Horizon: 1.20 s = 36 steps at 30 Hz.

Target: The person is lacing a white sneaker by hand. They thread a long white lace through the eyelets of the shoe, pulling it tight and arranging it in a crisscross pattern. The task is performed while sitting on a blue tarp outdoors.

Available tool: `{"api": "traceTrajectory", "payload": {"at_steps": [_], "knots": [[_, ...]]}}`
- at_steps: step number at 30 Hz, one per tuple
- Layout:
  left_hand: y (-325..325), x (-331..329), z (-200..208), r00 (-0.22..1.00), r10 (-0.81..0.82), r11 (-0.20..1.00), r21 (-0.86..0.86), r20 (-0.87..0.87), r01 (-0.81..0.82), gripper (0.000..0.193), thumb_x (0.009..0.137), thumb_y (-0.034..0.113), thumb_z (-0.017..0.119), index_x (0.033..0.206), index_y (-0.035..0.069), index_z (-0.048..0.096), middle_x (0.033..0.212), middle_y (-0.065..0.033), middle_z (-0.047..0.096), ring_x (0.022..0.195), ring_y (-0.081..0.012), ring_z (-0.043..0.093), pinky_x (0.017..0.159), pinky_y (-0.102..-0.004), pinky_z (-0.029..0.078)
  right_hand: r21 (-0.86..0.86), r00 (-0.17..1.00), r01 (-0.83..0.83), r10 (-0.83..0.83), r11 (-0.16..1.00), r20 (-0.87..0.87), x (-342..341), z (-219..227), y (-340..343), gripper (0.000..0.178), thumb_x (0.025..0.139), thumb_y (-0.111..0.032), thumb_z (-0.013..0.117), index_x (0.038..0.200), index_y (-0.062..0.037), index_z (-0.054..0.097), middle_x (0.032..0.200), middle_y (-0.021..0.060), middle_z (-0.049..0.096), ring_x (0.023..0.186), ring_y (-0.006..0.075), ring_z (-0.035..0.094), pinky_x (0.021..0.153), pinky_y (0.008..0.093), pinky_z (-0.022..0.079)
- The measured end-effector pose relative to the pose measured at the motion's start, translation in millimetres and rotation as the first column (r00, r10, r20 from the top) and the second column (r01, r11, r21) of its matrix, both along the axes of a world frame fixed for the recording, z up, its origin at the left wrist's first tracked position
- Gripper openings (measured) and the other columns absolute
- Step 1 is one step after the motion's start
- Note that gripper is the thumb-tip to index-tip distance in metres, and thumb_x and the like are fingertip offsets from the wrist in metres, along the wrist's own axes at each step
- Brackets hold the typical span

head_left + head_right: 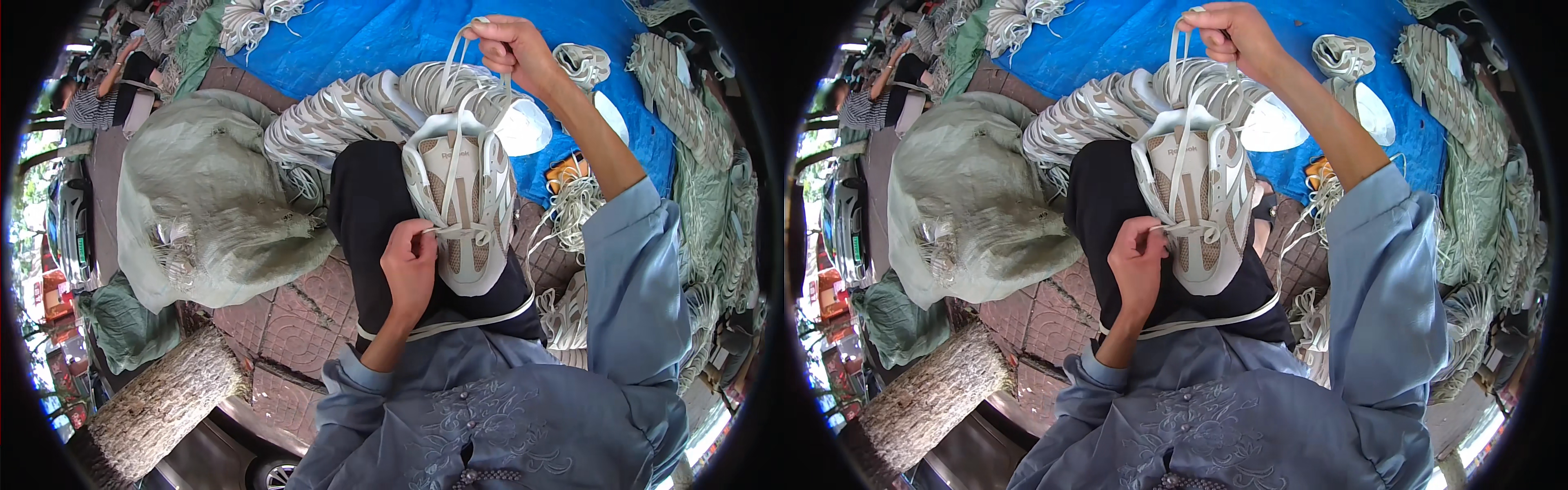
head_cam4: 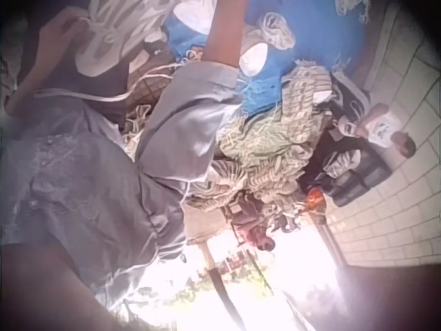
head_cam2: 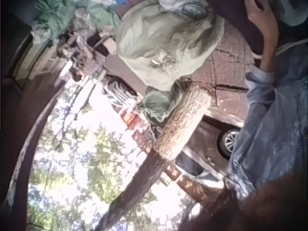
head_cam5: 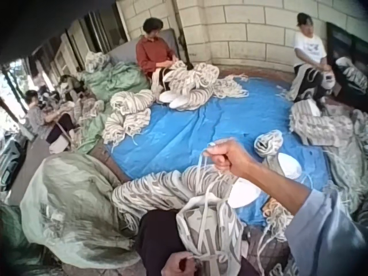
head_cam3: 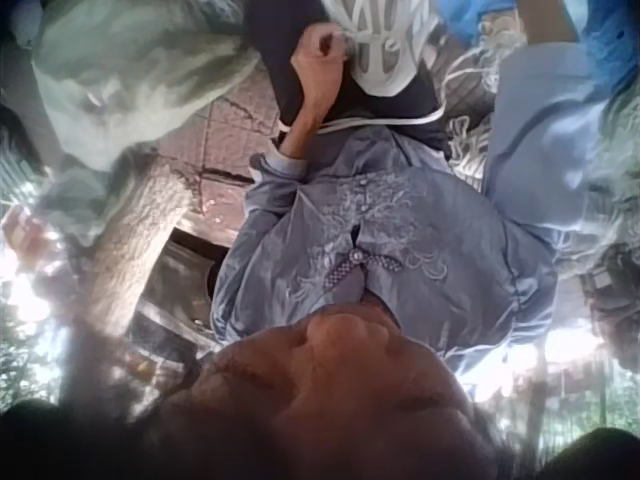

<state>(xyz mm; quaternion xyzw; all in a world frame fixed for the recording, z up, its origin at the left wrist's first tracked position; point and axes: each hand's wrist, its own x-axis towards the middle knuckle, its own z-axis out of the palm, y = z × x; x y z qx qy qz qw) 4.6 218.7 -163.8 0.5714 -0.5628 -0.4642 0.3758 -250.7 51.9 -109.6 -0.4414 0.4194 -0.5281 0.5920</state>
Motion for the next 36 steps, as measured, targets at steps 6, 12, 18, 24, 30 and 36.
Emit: {"api": "traceTrajectory", "payload": {"at_steps": [6,12,18,24,30,36], "knots": [[-2.6,5.7,0.3,0.407,0.266,0.872,0.398,-0.874,0.285,0.024,0.083,0.002,0.051,0.107,0.002,0.050,0.076,-0.0023,0.055,0.052,-0.0064,0.041,0.048,-0.0196,0.033,-0.003,0.999,0.028,-0.028,1.000,0.036,5.3,-1.0,10.6,0.021,0.080,-0.017,0.058,0.082,0.0046,0.057,0.046,-0.0055,0.031,0.037,0.0024,0.021,0.036,0.0202,0.016],[-3.4,7.2,-7.8,0.066,0.356,0.835,0.349,-0.932,0.426,0.028,0.085,0.002,0.048,0.112,0.004,0.049,0.088,-0.0039,0.056,0.057,-0.0091,0.042,0.051,-0.0222,0.036,0.030,0.991,0.007,-0.010,1.000,0.130,14.7,2.4,17.1,0.022,0.081,-0.017,0.058,0.082,0.0051,0.057,0.047,-0.0054,0.031,0.038,0.0026,0.021,0.036,0.0206,0.016],[1.0,16.6,13.9,0.776,0.162,0.938,0.339,-0.610,0.070,0.022,0.085,0.005,0.049,0.106,0.002,0.052,0.093,-0.0077,0.056,0.074,-0.0141,0.055,0.062,-0.0255,0.046,-0.084,0.991,0.013,-0.002,0.996,0.132,10.4,19.8,11.5,0.023,0.085,-0.019,0.051,0.085,0.0040,0.055,0.048,-0.0053,0.031,0.038,0.0028,0.020,0.037,0.0195,0.016],[-13.0,12.4,46.4,0.857,-0.160,0.704,-0.552,0.489,0.446,0.033,0.065,-0.002,0.062,0.097,0.002,0.056,0.098,-0.0111,0.054,0.087,-0.0288,0.052,0.070,-0.0349,0.045,0.003,0.942,-0.002,0.001,1.000,0.336,3.8,46.4,1.8,0.018,0.082,-0.013,0.052,0.081,0.0049,0.054,0.049,-0.0030,0.036,0.037,0.0048,0.025,0.036,0.0200,0.020],[-48.5,11.7,52.6,0.600,-0.497,0.561,-0.294,0.627,0.774,0.021,0.064,0.001,0.065,0.084,0.004,0.059,0.093,-0.0092,0.055,0.082,-0.0259,0.054,0.067,-0.0325,0.045,0.005,0.970,-0.027,0.025,1.000,0.241,14.9,55.8,9.1,0.018,0.081,-0.012,0.055,0.078,0.0058,0.055,0.047,-0.0029,0.035,0.037,0.0054,0.025,0.036,0.0204,0.019],[-65.9,14.1,47.7,0.511,-0.849,0.526,0.143,0.132,0.838,0.005,0.075,0.003,0.059,0.080,0.003,0.058,0.074,-0.0037,0.056,0.061,-0.0115,0.053,0.054,-0.0249,0.042,0.049,0.975,-0.043,0.031,0.998,0.219,17.3,45.1,11.6,0.017,0.080,-0.010,0.056,0.079,0.0068,0.055,0.046,-0.0022,0.035,0.036,0.0060,0.025,0.035,0.0217,0.018]]}}
